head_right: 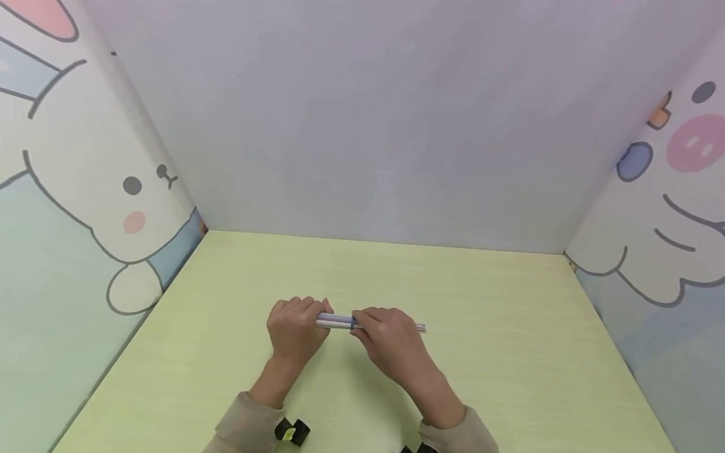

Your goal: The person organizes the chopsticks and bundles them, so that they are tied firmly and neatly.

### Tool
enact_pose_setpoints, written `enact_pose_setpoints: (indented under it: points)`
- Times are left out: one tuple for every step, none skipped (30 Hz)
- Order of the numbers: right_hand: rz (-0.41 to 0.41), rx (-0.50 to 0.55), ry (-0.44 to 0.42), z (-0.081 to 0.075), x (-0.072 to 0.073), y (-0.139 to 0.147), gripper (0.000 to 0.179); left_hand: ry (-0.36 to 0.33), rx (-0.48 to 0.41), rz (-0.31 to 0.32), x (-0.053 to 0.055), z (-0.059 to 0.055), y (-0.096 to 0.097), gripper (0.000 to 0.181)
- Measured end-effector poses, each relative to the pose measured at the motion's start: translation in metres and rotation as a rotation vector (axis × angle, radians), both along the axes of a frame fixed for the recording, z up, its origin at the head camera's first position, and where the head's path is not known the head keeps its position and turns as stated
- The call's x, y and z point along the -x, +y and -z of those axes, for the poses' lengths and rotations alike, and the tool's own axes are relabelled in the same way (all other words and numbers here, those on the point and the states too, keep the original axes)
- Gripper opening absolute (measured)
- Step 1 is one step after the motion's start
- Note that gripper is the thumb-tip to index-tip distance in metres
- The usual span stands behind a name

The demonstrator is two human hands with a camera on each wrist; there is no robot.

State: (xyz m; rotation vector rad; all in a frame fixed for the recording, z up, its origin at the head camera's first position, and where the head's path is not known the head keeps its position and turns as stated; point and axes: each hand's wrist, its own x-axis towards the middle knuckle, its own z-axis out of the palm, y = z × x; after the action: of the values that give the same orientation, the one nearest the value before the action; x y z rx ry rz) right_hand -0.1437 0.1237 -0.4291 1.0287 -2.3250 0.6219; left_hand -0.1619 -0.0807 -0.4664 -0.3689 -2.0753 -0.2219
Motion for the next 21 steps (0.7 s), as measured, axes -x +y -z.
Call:
enact_pose_setpoints:
  points:
    - [0.000, -0.002, 0.004, 0.000, 0.000, -0.001, 0.031, 0.000, -0.003, -0.004, 0.000, 0.000, 0.000, 0.018]
    - [0.001, -0.006, 0.009, 0.000, -0.001, -0.003, 0.033, 0.003, -0.008, -0.006, -0.001, 0.001, 0.001, 0.017]
    - [-0.001, -0.010, 0.009, 0.001, -0.001, -0.004, 0.034, 0.006, -0.010, -0.005, -0.001, 0.001, 0.001, 0.017]
    - [-0.001, -0.016, 0.012, 0.001, -0.001, -0.006, 0.035, 0.008, -0.012, -0.002, -0.002, 0.001, 0.002, 0.017]
    - [-0.001, -0.023, 0.007, 0.001, -0.002, -0.008, 0.035, 0.011, -0.012, 0.003, -0.002, 0.001, 0.003, 0.017]
    - [0.001, -0.030, 0.002, 0.001, -0.002, -0.010, 0.035, 0.013, -0.010, 0.010, -0.002, 0.001, 0.004, 0.017]
    - [0.004, -0.036, -0.004, 0.001, -0.002, -0.011, 0.035, 0.014, -0.009, 0.016, -0.002, 0.000, 0.005, 0.017]
    - [0.007, -0.041, -0.008, 0.001, -0.003, -0.013, 0.035, 0.015, -0.007, 0.023, -0.002, 0.000, 0.006, 0.018]
    - [0.010, -0.046, -0.012, 0.001, -0.003, -0.014, 0.035, 0.019, -0.005, 0.032, -0.002, 0.000, 0.007, 0.018]
    - [0.012, -0.050, -0.014, 0.000, -0.003, -0.014, 0.037, 0.017, -0.002, 0.032, -0.002, -0.001, 0.008, 0.018]
    - [0.014, -0.051, -0.021, 0.001, -0.003, -0.014, 0.039, 0.019, -0.002, 0.032, -0.002, -0.001, 0.008, 0.018]
    - [0.016, -0.051, -0.023, 0.000, -0.003, -0.014, 0.042, 0.019, -0.001, 0.030, -0.001, -0.001, 0.008, 0.017]
    - [0.016, -0.049, -0.026, 0.000, -0.003, -0.014, 0.046, 0.021, -0.002, 0.027, -0.001, -0.001, 0.007, 0.017]
    - [0.015, -0.045, -0.029, -0.001, -0.003, -0.013, 0.049, 0.020, -0.001, 0.023, -0.001, 0.000, 0.006, 0.017]
    - [0.015, -0.038, -0.033, -0.001, -0.003, -0.012, 0.051, 0.018, 0.000, 0.019, 0.000, 0.000, 0.005, 0.016]
    - [0.017, -0.027, -0.034, -0.002, -0.003, -0.010, 0.053, 0.015, 0.002, 0.014, 0.000, 0.001, 0.003, 0.016]
    - [0.020, -0.015, -0.036, -0.002, -0.002, -0.008, 0.053, 0.013, 0.003, 0.010, 0.000, 0.002, 0.002, 0.016]
    - [0.026, -0.005, -0.033, -0.002, -0.002, -0.006, 0.052, 0.010, 0.003, 0.006, 0.001, 0.002, 0.000, 0.015]
    - [0.032, 0.006, -0.032, -0.002, -0.001, -0.004, 0.050, 0.007, 0.002, 0.003, 0.001, 0.003, -0.001, 0.015]
    - [0.037, 0.013, -0.030, -0.002, -0.001, -0.003, 0.048, 0.003, 0.001, -0.002, 0.001, 0.003, -0.003, 0.014]
    - [0.040, 0.019, -0.031, -0.002, -0.001, -0.001, 0.046, -0.001, 0.001, -0.006, 0.001, 0.003, -0.004, 0.014]
